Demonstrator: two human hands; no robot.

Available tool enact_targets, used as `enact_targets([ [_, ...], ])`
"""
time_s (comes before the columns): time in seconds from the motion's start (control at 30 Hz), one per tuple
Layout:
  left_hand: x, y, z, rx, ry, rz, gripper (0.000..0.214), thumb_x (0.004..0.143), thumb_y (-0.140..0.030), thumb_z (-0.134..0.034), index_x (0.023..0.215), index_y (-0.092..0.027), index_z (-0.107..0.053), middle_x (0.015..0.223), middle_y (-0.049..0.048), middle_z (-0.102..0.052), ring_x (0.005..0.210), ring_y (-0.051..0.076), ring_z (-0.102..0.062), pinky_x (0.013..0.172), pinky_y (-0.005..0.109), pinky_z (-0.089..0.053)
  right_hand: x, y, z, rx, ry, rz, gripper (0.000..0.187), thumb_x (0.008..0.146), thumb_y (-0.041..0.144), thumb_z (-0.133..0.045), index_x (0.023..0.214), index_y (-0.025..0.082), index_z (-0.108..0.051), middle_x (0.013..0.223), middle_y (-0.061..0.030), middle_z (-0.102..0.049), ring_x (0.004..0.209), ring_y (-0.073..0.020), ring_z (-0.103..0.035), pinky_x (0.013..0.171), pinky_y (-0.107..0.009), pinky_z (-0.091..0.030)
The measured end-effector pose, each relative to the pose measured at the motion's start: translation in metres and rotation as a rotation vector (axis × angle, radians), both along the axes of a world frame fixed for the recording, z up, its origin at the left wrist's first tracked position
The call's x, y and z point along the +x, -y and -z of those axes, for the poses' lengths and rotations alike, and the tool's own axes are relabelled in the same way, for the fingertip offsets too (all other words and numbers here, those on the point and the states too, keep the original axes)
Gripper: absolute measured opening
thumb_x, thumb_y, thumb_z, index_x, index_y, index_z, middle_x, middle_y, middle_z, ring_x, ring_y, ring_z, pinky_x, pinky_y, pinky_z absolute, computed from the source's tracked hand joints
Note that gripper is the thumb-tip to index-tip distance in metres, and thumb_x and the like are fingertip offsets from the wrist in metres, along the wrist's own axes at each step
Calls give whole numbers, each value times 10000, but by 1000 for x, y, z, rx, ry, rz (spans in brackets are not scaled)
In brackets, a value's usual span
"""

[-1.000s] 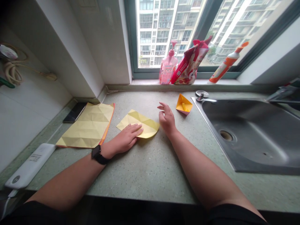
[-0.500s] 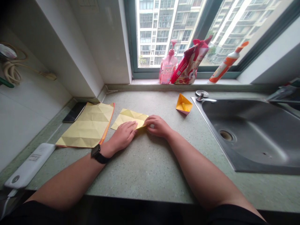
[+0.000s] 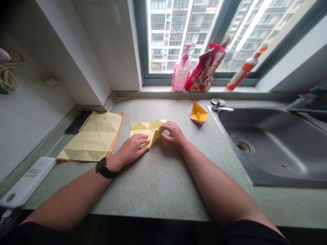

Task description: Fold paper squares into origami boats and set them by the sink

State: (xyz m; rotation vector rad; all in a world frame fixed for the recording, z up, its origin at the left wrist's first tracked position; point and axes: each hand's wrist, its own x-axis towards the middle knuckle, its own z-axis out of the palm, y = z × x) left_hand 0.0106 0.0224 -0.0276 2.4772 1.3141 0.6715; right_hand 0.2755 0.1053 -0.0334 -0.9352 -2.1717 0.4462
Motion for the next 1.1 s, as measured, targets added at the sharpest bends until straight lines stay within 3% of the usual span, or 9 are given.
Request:
enact_targets([
  [0.13, 0, -1, -1, -12, 6, 85, 162, 1010, -248, -767, 1163, -224, -817, 1403, 98, -751, 1332, 286, -683, 1185, 493, -553, 0, 1, 2, 35, -49, 12, 99, 910, 260, -620, 897, 261, -718, 864, -42, -764, 854, -254, -695, 908, -424, -549],
  [0.3, 0, 0, -1, -32, 18, 132, 146, 1021, -239, -746, 1154, -218, -804, 1383, 100, -754, 1324, 288, -685, 1198, 493, -541, -1, 2, 2, 38, -21, 83, 247, 898, 219, -654, 1127, 259, -739, 869, -16, -761, 804, -225, -686, 877, -387, -525],
  [0.53, 2, 2, 1, -52, 87, 39, 576, 966, -219, -794, 1508, -224, -599, 1471, 129, -692, 1366, 304, -656, 1202, 517, -544, -1, -3, 11, -7, 90, 83, 290, 940, 238, -669, 1221, 262, -737, 931, -32, -788, 873, -235, -713, 953, -416, -516],
  [0.6, 2, 3, 0, -39, 65, 67, 531, 994, -222, -757, 1506, -243, -618, 1533, 123, -648, 1419, 302, -620, 1236, 526, -515, 0, -4, 12, -14, 110, 91, 296, 942, 227, -672, 1228, 261, -740, 943, -35, -796, 888, -239, -716, 974, -423, -511],
  [0.73, 3, 3, -2, -9, -32, 107, 278, 1049, -258, -687, 1316, -248, -763, 1559, 126, -624, 1433, 321, -603, 1219, 544, -526, -1, -5, 15, -16, 148, 117, 267, 951, 221, -689, 1208, 261, -751, 953, -44, -812, 907, -253, -721, 984, -428, -505],
  [0.9, 5, 2, 0, 26, -98, 123, 292, 1058, -249, -674, 1336, -226, -760, 1572, 135, -630, 1435, 326, -600, 1221, 545, -521, -3, -7, 16, 36, 151, 139, 238, 977, 233, -695, 1207, 257, -752, 981, -50, -816, 947, -262, -737, 1046, -458, -492],
  [1.1, 6, 0, 2, 25, -131, 140, 388, 1085, -221, -598, 1464, -212, -679, 1571, 93, -658, 1451, 321, -590, 1256, 549, -474, -3, -4, 11, 198, 130, 193, 218, 983, 268, -709, 1186, 280, -788, 1187, -96, -789, 1129, -317, -680, 1071, -506, -494],
])
